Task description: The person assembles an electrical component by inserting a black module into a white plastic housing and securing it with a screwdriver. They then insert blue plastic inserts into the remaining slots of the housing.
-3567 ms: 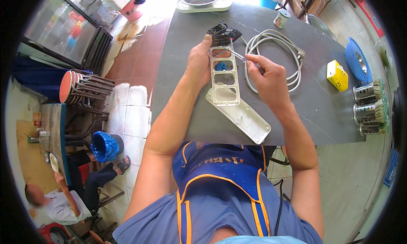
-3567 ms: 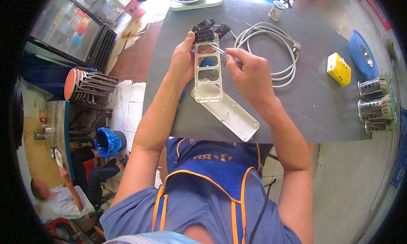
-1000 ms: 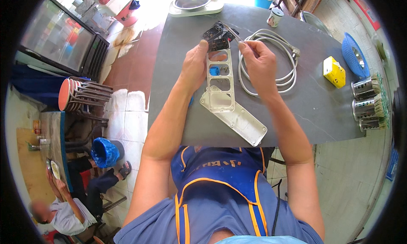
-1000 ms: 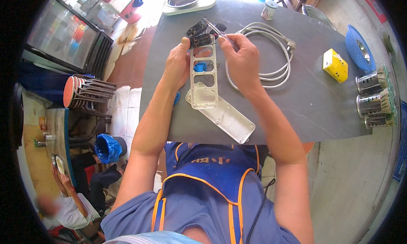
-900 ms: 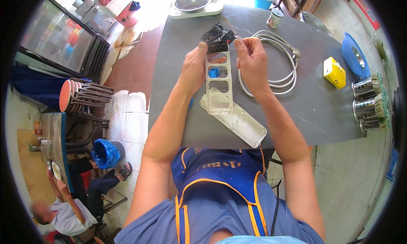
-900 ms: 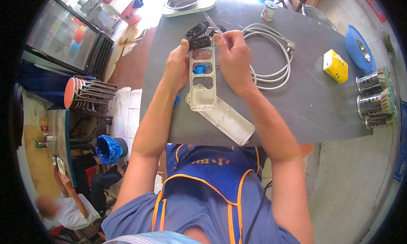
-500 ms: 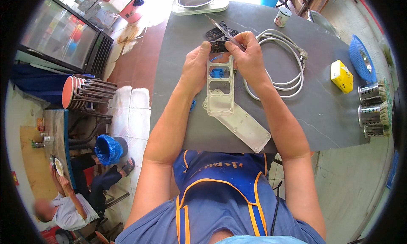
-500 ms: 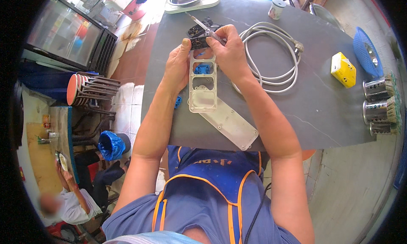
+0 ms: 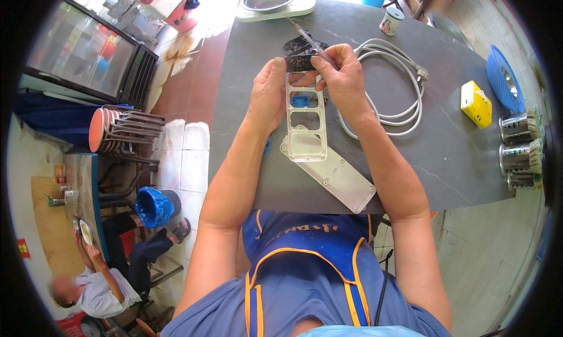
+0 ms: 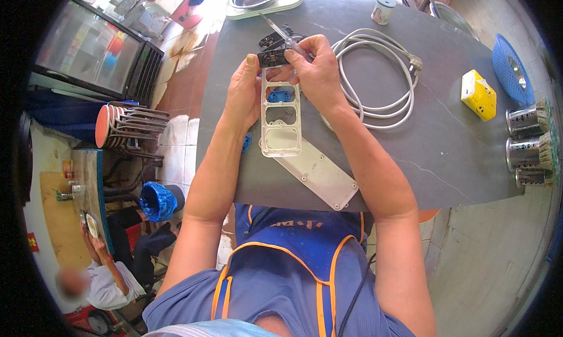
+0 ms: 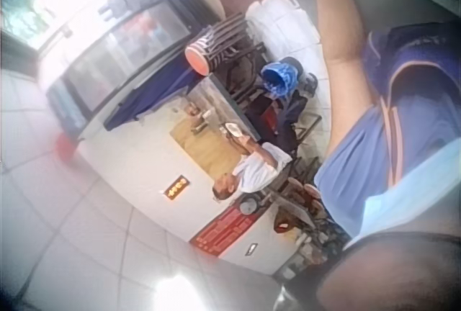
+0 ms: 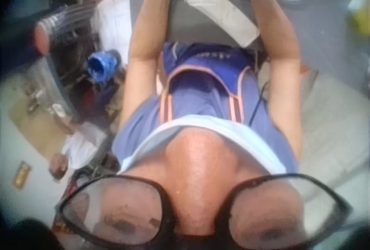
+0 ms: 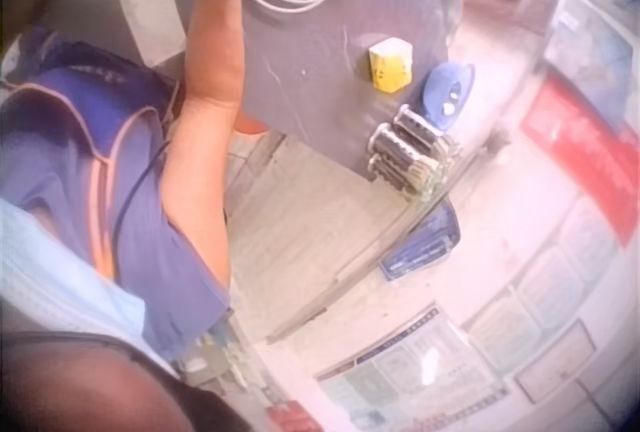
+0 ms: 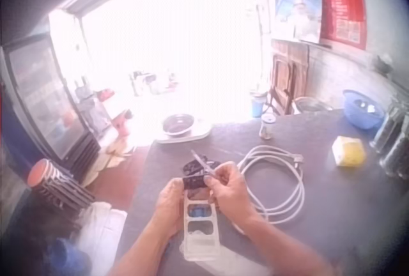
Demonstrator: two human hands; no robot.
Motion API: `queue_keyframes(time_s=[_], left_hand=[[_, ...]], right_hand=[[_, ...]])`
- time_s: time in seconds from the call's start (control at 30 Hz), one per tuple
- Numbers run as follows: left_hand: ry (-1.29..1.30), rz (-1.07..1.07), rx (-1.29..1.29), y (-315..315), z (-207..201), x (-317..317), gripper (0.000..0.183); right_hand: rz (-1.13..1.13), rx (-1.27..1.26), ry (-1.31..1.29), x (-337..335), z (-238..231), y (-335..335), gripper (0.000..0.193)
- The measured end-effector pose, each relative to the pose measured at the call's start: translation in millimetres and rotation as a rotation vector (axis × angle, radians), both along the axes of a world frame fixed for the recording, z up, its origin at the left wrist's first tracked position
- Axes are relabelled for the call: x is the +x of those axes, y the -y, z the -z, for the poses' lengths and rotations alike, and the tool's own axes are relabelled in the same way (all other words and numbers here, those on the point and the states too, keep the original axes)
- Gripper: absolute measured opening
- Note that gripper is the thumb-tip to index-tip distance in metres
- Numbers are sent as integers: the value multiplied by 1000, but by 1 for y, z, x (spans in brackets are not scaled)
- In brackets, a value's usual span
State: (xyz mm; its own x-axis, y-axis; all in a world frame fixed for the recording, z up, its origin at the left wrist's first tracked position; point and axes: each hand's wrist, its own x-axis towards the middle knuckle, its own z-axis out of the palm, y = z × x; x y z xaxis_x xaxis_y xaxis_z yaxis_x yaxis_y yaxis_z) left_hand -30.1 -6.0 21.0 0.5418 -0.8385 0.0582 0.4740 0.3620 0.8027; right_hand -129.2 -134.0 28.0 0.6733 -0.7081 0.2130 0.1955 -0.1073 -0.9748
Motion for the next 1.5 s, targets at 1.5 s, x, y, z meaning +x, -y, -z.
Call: queue_keyframes(time_s=[1.5], left_hand=[[-80, 14, -24, -1, 2, 3, 39]], right_hand=[[11, -71, 18, -2, 0, -6, 23]])
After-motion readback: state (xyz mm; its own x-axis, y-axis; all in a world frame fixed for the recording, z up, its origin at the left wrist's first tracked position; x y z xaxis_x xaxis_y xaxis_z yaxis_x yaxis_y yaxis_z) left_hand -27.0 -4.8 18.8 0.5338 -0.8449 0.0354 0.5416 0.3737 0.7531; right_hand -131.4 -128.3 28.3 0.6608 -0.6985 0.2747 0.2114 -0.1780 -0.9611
